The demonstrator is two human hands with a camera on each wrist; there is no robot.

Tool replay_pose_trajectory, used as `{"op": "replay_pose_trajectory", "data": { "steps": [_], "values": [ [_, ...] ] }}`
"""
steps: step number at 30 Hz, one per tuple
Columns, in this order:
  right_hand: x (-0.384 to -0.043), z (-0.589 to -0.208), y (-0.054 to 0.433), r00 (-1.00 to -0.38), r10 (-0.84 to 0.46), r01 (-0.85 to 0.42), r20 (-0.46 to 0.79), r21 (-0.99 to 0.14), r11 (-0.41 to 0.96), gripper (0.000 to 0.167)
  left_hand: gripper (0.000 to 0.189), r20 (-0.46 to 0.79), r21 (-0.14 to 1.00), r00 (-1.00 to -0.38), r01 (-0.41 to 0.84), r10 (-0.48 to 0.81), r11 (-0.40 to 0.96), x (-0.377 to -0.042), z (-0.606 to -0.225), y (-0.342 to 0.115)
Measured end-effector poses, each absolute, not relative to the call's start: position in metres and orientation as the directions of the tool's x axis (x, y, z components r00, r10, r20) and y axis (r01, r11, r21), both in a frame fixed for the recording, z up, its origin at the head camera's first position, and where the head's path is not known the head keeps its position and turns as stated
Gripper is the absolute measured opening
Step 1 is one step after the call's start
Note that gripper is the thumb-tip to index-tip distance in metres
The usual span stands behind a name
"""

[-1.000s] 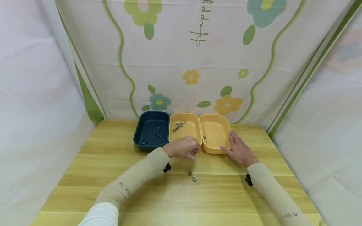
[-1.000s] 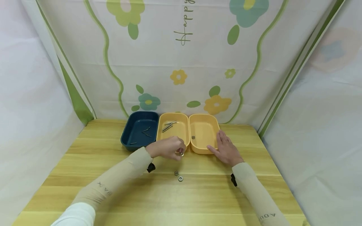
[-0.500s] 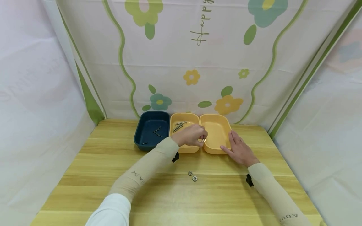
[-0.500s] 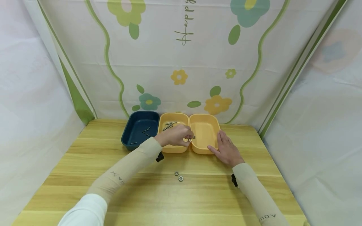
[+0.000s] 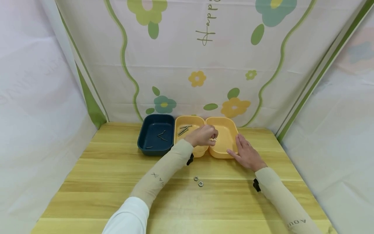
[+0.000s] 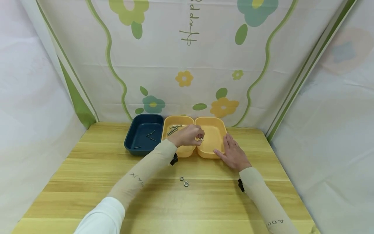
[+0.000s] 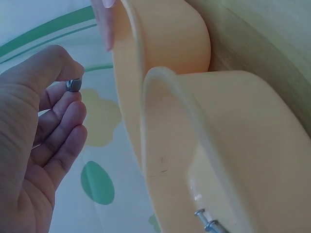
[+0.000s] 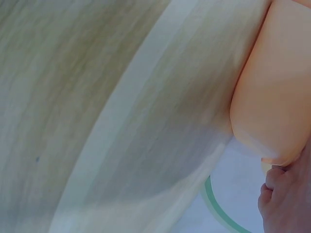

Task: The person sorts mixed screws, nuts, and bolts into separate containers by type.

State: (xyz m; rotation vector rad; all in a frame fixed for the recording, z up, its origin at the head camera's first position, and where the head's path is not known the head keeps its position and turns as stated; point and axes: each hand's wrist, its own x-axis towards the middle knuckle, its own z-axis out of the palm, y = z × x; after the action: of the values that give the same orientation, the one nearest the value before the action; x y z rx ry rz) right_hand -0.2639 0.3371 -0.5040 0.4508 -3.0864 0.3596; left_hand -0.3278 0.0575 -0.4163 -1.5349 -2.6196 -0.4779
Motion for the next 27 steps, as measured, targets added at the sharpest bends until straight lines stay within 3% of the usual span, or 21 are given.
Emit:
{"op": "replay_pose_trajectory", "data": {
  "steps": [7,15,27],
  "values": [
    [-0.262,-0.504,0.336,-0.954,-0.294,-0.299,0.058,-0.216,0.929,0.099,0.007,0.221,0.258,-0.542,0.834,0.811,0.487,-0.331,-0.432,0.063],
    [-0.264,-0.505,0.338,-0.954,-0.295,-0.301,0.062,-0.207,0.931,0.099,0.042,0.201,0.348,-0.631,0.761,0.749,0.548,-0.328,-0.432,0.052],
    [-0.263,-0.501,0.338,-0.953,-0.3,-0.302,0.042,-0.204,0.931,0.098,0.042,0.196,0.28,-0.59,0.799,0.784,0.532,-0.308,-0.41,0.017]
  ]
}}
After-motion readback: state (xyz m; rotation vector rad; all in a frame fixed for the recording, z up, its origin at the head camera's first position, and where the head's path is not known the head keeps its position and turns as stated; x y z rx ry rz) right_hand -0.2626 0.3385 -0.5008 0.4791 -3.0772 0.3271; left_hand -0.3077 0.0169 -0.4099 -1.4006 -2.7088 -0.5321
